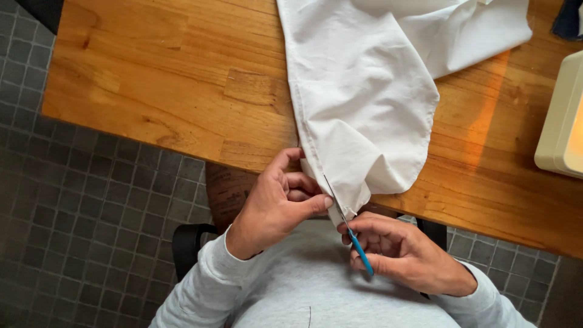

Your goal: Cutting and trimming white fabric with scissors on a wooden table next to a sewing machine

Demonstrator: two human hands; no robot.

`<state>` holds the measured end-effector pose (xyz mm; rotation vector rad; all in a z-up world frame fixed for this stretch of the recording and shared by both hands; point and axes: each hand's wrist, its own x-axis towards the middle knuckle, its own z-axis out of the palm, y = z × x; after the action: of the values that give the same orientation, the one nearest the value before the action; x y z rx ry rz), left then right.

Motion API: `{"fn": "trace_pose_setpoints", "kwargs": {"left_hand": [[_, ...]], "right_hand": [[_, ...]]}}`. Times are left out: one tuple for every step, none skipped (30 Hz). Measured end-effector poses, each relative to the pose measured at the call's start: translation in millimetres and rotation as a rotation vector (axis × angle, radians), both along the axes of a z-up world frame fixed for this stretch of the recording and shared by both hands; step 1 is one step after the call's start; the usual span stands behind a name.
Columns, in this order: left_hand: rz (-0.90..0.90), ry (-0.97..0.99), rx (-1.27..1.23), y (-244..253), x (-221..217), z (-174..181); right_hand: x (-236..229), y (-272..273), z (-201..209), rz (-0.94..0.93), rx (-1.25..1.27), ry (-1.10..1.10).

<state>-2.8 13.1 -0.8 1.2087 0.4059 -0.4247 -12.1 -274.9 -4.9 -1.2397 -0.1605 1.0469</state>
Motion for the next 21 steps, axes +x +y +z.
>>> {"fn": "trace_pose_setpoints", "kwargs": {"left_hand": [[0.000, 0.012, 0.000, -1, -1, -1], [-0.001, 0.024, 0.001, -1, -1, -1], [0.004, 0.023, 0.002, 0, -2, 1], [0.002, 0.028, -0.003, 1, -2, 2], [-0.001, 0.032, -0.007, 1, -2, 4], [0.004, 0.032, -0.006, 2, -2, 2], [0.004, 0.021, -0.016, 3, -3, -1], [0.003, 0.013, -0.028, 3, -4, -3], [0.006, 0.014, -0.029, 3, -4, 0], [0.001, 0.032, -0.025, 4, -3, 3], [-0.003, 0.049, -0.021, 4, -2, 6], [-0.004, 0.048, -0.021, 4, -2, 5], [-0.011, 0.034, -0.023, 5, -2, 3], [-0.017, 0.023, -0.027, 4, -3, 1], [-0.017, 0.024, -0.028, 5, -2, 3], [-0.035, 0.041, 0.002, 5, -1, 6], [-0.053, 0.057, 0.032, 5, -1, 8], [-0.050, 0.056, 0.033, 6, -1, 7], [-0.048, 0.058, 0.023, 6, -1, 7], [-0.048, 0.060, 0.014, 6, -1, 6], [-0.045, 0.059, 0.016, 8, -1, 6]], "right_hand": [[1, 1, 1, -0.001, 0.009, 0.001], [2, 3, 1, -0.003, 0.019, 0.000], [3, 3, 1, 0.003, 0.019, 0.000], [3, 3, 1, 0.010, 0.011, -0.015], [4, 2, 1, 0.018, 0.002, -0.030], [4, 3, 1, 0.022, 0.003, -0.030], [4, 3, 0, 0.015, 0.004, -0.030], [3, 3, 1, 0.006, 0.004, -0.027], [3, 2, 1, 0.009, 0.003, -0.025], [3, 2, 1, 0.013, 0.006, -0.019], [4, 2, 2, 0.017, 0.008, -0.013], [4, 2, 1, 0.016, 0.008, -0.014], [5, 2, 0, 0.022, -0.008, -0.003], [5, 2, -1, 0.027, -0.025, 0.009], [5, 3, -2, 0.027, -0.026, 0.010], [6, 4, -2, 0.024, -0.027, 0.017], [7, 4, -3, 0.021, -0.028, 0.024], [6, 4, -4, 0.024, -0.027, 0.022], [6, 3, -6, 0.019, -0.019, 0.016], [5, 3, -8, 0.013, -0.011, 0.009], [6, 4, -6, 0.016, -0.010, 0.008]]}}
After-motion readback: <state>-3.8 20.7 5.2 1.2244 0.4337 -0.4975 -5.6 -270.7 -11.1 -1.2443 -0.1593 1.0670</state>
